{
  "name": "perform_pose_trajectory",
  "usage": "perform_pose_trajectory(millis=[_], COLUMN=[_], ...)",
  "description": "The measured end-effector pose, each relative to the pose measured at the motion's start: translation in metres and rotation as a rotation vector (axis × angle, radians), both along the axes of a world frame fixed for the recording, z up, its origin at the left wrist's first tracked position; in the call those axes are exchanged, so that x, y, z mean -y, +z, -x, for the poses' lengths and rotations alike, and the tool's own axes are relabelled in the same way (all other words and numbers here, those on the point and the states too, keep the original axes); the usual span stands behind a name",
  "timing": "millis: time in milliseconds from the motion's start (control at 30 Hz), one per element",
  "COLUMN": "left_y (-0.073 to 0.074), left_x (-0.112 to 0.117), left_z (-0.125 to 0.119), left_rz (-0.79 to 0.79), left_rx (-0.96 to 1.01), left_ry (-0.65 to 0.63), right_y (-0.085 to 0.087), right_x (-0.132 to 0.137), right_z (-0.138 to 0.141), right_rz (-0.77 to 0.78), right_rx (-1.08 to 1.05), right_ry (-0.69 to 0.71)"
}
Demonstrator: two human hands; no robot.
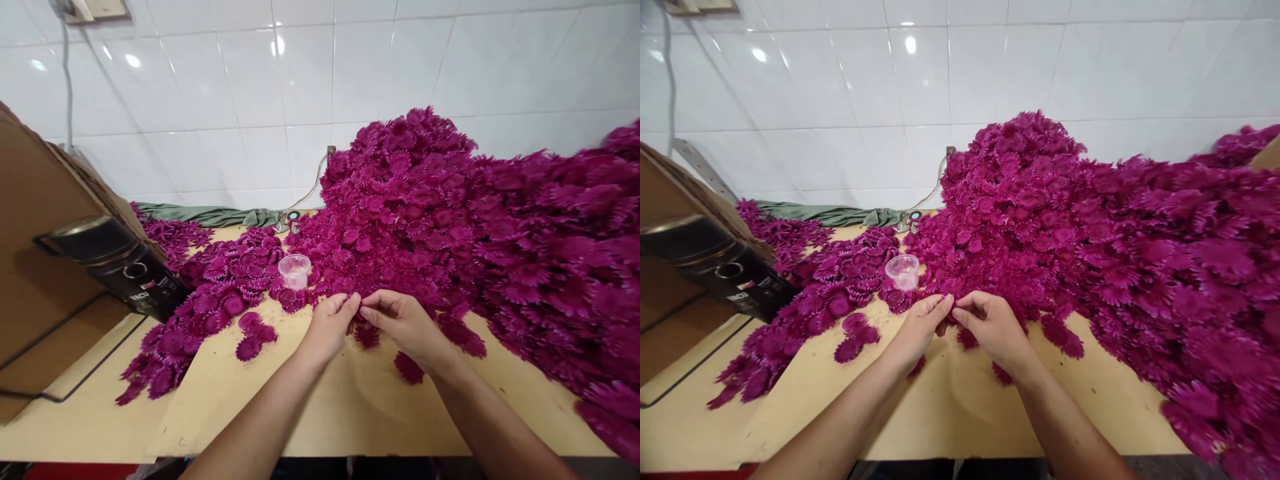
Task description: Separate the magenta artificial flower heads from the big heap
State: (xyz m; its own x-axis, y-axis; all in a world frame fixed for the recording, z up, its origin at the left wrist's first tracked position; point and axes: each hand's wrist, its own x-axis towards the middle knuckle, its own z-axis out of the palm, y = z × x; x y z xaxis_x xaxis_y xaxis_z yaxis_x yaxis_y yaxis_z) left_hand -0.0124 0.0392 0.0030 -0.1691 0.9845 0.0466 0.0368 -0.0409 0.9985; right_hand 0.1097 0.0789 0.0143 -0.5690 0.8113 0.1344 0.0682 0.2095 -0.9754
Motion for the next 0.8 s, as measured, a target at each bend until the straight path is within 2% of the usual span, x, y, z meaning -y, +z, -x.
perform_pose_trajectory(millis=[67, 167, 233, 300, 333, 367, 433, 500, 567, 633, 700, 800], left_y=[0.001, 0.005, 0.008, 0.011, 0.012, 0.013, 0.013, 0.013, 0.013, 0.013, 0.013, 0.012], left_x=[-0.001, 0.001, 0.005, 0.010, 0.012, 0.014, 0.013, 0.009, 0.005, 0.002, 0.001, 0.003], left_z=[-0.002, -0.003, 0.000, 0.005, 0.008, 0.011, 0.013, 0.009, 0.003, -0.002, -0.006, -0.009], left_rz=[-0.008, -0.044, -0.069, -0.078, -0.079, -0.073, -0.044, -0.021, -0.035, -0.066, -0.077, -0.080], left_rx=[0.014, -0.036, -0.074, -0.088, -0.085, -0.070, -0.018, 0.029, 0.040, 0.017, -0.028, -0.098], left_ry=[0.003, 0.071, 0.120, 0.140, 0.137, 0.124, 0.076, 0.034, 0.030, 0.051, 0.069, 0.108], right_y=[0.000, 0.001, 0.003, 0.005, 0.006, 0.007, 0.009, 0.012, 0.013, 0.013, 0.012, 0.010], right_x=[-0.002, -0.013, -0.029, -0.046, -0.052, -0.055, -0.050, -0.034, -0.016, -0.001, 0.005, -0.005], right_z=[0.002, 0.004, -0.001, -0.011, -0.016, -0.020, -0.022, -0.018, -0.010, -0.003, 0.001, 0.001], right_rz=[-0.031, -0.150, -0.215, -0.197, -0.168, -0.149, -0.158, -0.207, -0.249, -0.275, -0.282, -0.272], right_rx=[0.000, 0.018, 0.007, -0.056, -0.092, -0.118, -0.123, -0.067, -0.008, 0.032, 0.054, 0.031], right_ry=[-0.078, -0.240, -0.470, -0.714, -0.761, -0.743, -0.575, -0.378, -0.259, -0.223, -0.259, -0.362])
